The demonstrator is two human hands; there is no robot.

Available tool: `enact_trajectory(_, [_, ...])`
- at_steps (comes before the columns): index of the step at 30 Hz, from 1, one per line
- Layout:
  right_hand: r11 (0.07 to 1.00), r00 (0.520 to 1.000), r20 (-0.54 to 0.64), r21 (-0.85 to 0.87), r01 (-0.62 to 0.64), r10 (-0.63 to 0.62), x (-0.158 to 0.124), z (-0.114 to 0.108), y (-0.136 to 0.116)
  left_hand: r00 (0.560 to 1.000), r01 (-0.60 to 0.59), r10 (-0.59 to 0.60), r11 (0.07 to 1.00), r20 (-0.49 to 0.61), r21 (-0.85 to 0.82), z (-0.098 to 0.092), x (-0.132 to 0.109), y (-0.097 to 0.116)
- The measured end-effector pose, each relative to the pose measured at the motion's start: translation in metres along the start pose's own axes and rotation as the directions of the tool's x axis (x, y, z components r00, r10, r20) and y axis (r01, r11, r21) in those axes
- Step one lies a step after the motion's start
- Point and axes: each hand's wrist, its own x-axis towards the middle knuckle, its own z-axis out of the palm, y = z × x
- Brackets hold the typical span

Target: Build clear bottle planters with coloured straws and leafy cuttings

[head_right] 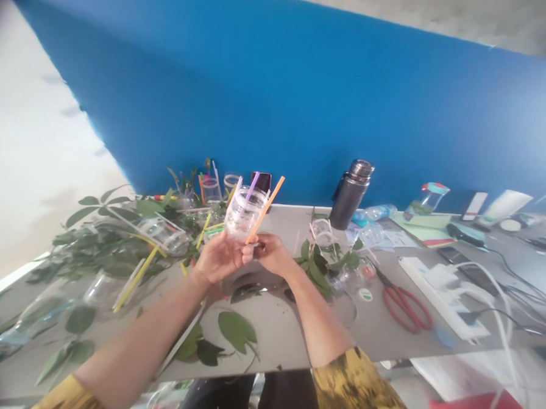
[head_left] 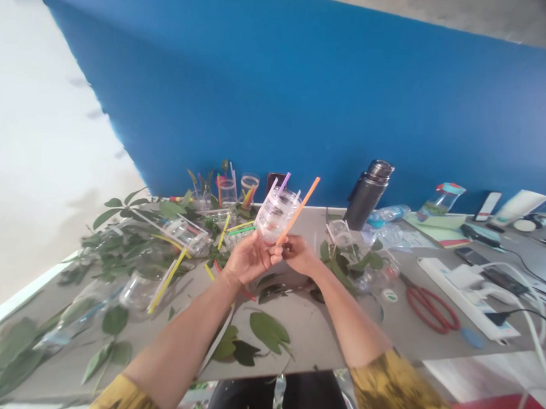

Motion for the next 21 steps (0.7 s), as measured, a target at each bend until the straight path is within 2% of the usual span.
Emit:
enact_trajectory(3, [0.983, 0.993, 0.027, -0.142, 0.116, -0.113, -0.001, 0.001, 0.006, 1.000, -0.009, 0.010, 1.000, -0.019, 0.011, -0.002, 0.001, 0.000])
enact_trajectory(6, [0.943, 0.996, -0.052, -0.331, 0.047, -0.068, 0.000, -0.010, 0.011, 0.999, -0.016, 0.017, 1.000, -0.049, 0.012, -0.005, 0.002, 0.003])
enact_trajectory(9, [0.932, 0.994, -0.107, -0.360, -0.042, 0.003, 0.002, -0.023, 0.011, 0.997, -0.022, 0.019, 0.999, -0.074, -0.032, -0.007, 0.002, 0.008])
enact_trajectory(11, [0.960, 0.980, -0.172, -0.239, -0.144, 0.104, 0.003, -0.031, 0.009, 0.994, -0.045, 0.036, 0.995, -0.105, -0.086, -0.008, 0.003, 0.010])
enact_trajectory(13, [0.975, 0.949, -0.232, -0.001, -0.222, 0.216, 0.004, -0.038, 0.005, 0.984, -0.085, 0.063, 0.988, -0.167, -0.129, -0.008, 0.006, 0.010])
enact_trajectory(15, [0.949, 0.930, -0.265, 0.252, -0.188, 0.255, 0.004, -0.041, 0.000, 0.967, -0.115, 0.078, 0.983, -0.241, -0.146, -0.008, 0.009, 0.007])
enact_trajectory(17, [0.902, 0.933, -0.275, 0.419, -0.102, 0.233, 0.004, -0.042, -0.007, 0.952, -0.126, 0.077, 0.981, -0.295, -0.150, -0.009, 0.012, 0.003])
enact_trajectory(21, [0.869, 0.933, -0.309, 0.495, -0.008, 0.185, 0.003, -0.037, -0.018, 0.943, -0.127, 0.077, 0.982, -0.323, -0.137, -0.011, 0.015, -0.002])
